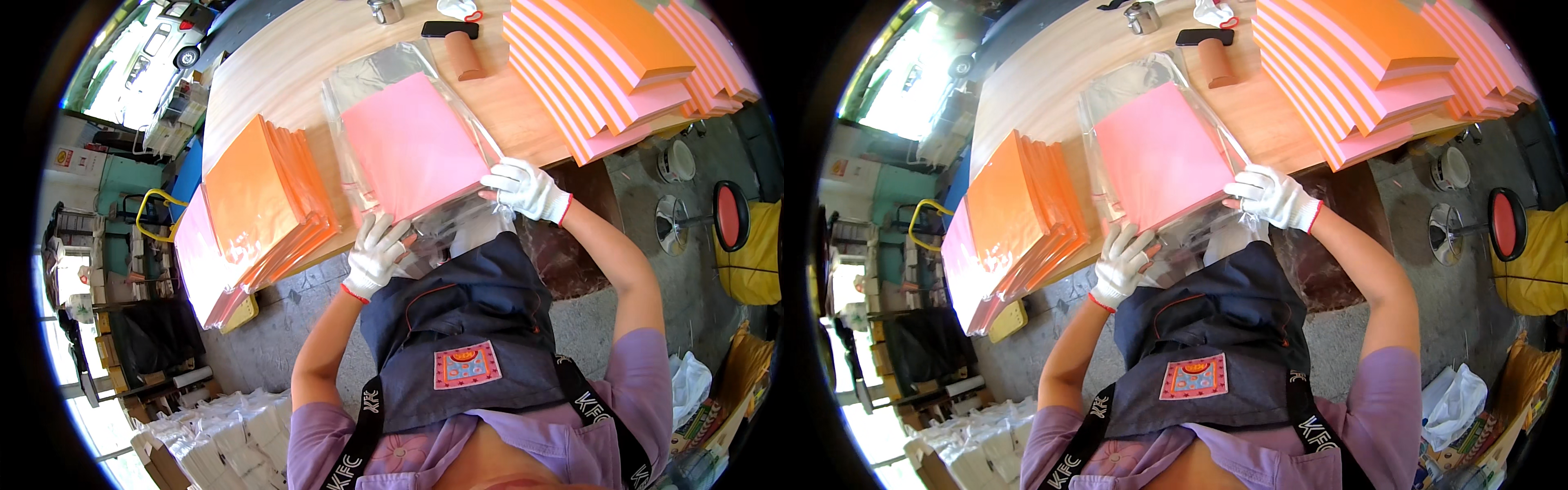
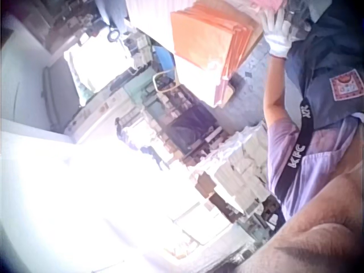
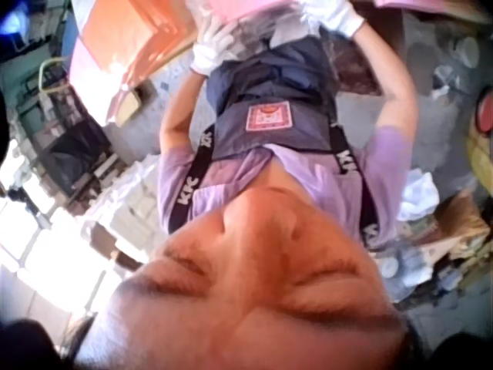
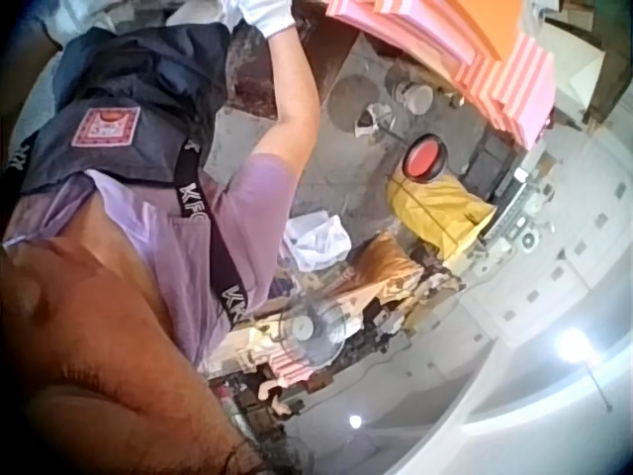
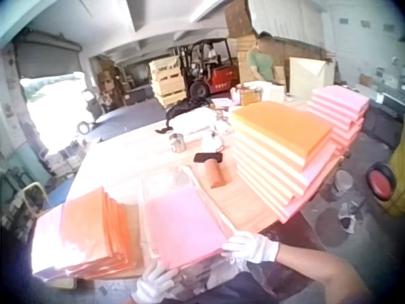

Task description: The person repeatedly picks up pink and orange rectangular sheets from a stack on a table and places them into clear plastic bags. The person wears white gloves and a KFC-branded apron while performing this repetitive packing task in a workshop environment.

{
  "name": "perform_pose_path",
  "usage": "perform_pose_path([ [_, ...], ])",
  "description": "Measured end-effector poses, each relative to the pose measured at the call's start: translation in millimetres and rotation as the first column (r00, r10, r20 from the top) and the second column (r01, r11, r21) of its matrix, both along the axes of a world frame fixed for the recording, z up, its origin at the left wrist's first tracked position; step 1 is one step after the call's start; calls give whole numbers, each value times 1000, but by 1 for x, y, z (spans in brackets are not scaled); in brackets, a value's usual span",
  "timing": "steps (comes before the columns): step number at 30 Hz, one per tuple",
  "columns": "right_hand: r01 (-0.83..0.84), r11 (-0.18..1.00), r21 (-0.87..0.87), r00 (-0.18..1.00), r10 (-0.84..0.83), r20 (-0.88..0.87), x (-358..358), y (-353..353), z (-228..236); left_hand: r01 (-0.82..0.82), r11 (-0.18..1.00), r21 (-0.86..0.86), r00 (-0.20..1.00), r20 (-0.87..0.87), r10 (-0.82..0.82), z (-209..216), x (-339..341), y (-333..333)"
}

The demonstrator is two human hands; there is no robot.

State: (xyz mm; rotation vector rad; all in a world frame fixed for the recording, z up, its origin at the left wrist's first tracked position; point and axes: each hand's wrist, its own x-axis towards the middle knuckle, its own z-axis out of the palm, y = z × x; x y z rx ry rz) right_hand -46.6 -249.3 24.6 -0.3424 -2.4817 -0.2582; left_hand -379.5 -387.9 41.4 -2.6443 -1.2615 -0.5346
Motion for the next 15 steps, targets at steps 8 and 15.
perform_pose_path([
  [8,-14,815,-579,983,-94,-157,0,-38,-10,-230,967,-110,887,384,255,-17,0,-34],
  [15,7,433,-901,560,-749,-355,-50,-81,-53,-160,669,-726,-356,674,647,-112,21,-28],
])
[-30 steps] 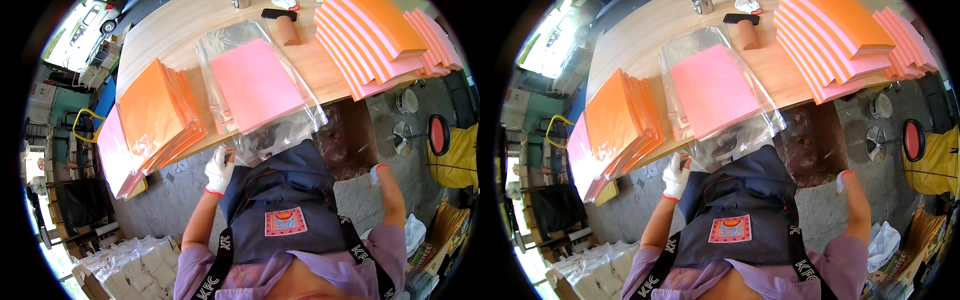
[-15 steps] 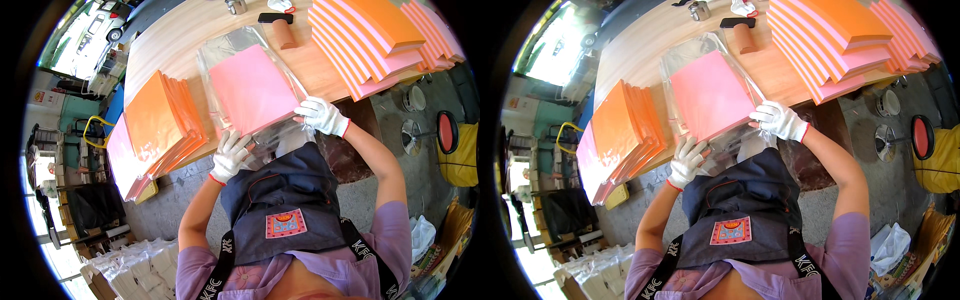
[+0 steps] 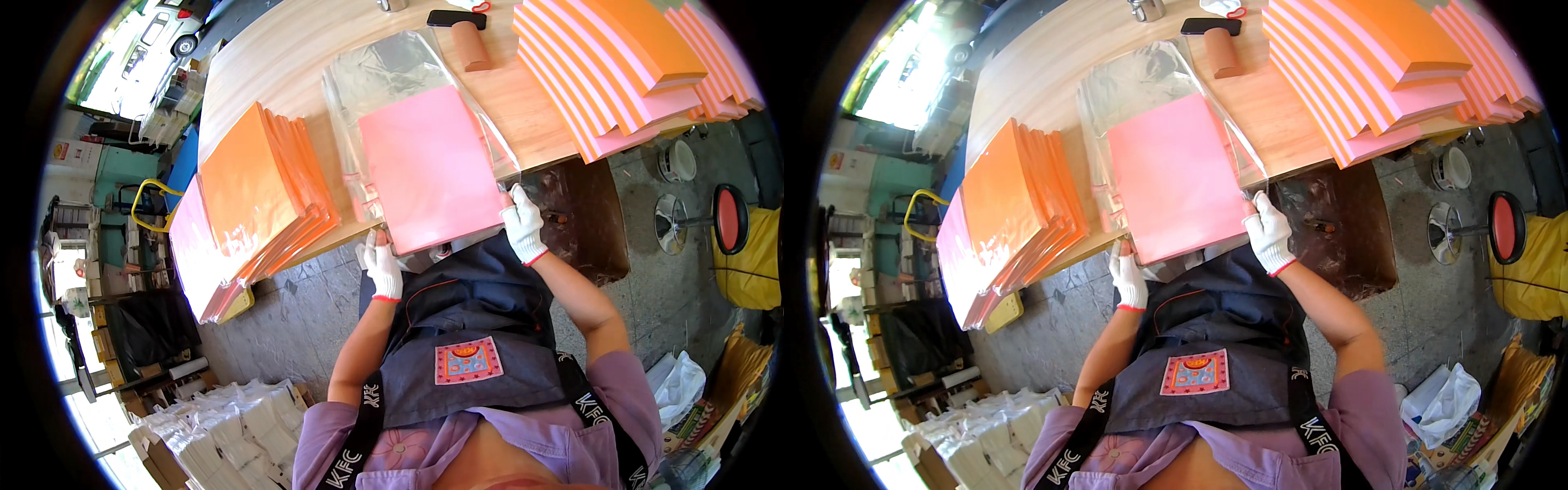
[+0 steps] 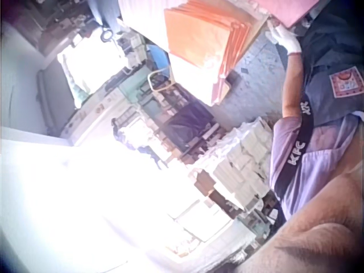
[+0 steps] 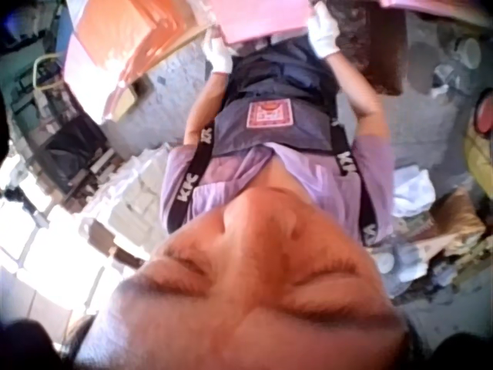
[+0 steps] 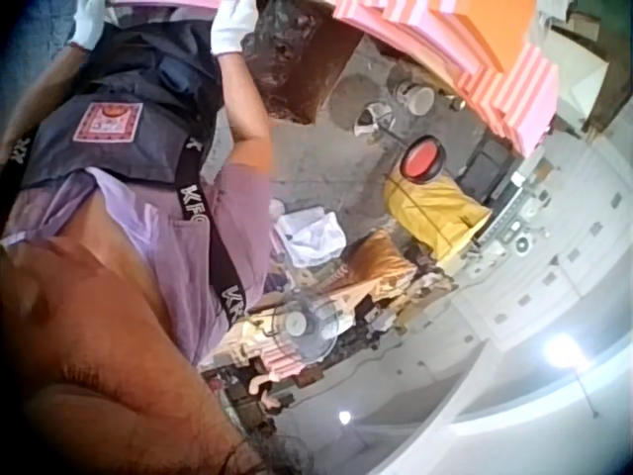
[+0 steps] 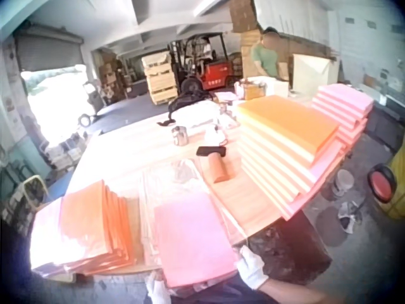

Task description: The person repeatedly picks up pink and orange rectangular sheets from a stack on a table and places them into clear plastic bags. The person wears white gloves and a KFC-branded apron while performing this repetitive packing task in a workshop environment.

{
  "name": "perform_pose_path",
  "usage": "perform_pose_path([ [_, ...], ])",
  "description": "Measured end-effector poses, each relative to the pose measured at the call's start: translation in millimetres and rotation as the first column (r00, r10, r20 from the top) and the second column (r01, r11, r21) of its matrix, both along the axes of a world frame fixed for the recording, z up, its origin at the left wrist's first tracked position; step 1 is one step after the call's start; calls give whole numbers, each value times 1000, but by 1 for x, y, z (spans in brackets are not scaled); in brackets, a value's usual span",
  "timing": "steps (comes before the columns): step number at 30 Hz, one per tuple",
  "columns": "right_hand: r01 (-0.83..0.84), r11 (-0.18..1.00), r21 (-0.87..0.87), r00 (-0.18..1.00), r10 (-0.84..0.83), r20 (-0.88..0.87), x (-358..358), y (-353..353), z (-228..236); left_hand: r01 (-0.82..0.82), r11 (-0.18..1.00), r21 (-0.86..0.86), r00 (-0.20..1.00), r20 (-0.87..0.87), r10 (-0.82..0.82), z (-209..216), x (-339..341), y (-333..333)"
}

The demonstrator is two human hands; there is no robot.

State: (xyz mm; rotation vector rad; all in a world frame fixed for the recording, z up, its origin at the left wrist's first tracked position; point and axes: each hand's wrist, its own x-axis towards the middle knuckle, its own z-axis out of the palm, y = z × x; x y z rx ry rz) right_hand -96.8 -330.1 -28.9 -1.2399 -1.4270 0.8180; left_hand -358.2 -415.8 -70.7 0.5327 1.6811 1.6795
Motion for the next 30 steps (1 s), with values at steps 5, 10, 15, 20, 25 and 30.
perform_pose_path([
  [5,-9,766,-643,949,-197,-248,-10,4,8,-140,984,112,961,253,108,6,19,17],
  [10,116,992,-42,957,-100,271,-2,-3,17,61,997,55,997,49,-63,13,11,17],
  [15,49,902,-428,931,114,348,0,-2,45,165,964,-211,669,-694,-266,33,-5,5],
  [20,-382,617,-688,924,228,-309,-1,26,68,344,689,-637,489,-505,-711,93,-23,1],
  [25,-545,694,-472,775,202,-598,14,44,63,501,815,-292,827,-114,-550,145,-11,20],
  [30,-574,687,-446,770,268,-579,5,16,124,532,840,103,846,-96,-524,168,-26,11],
])
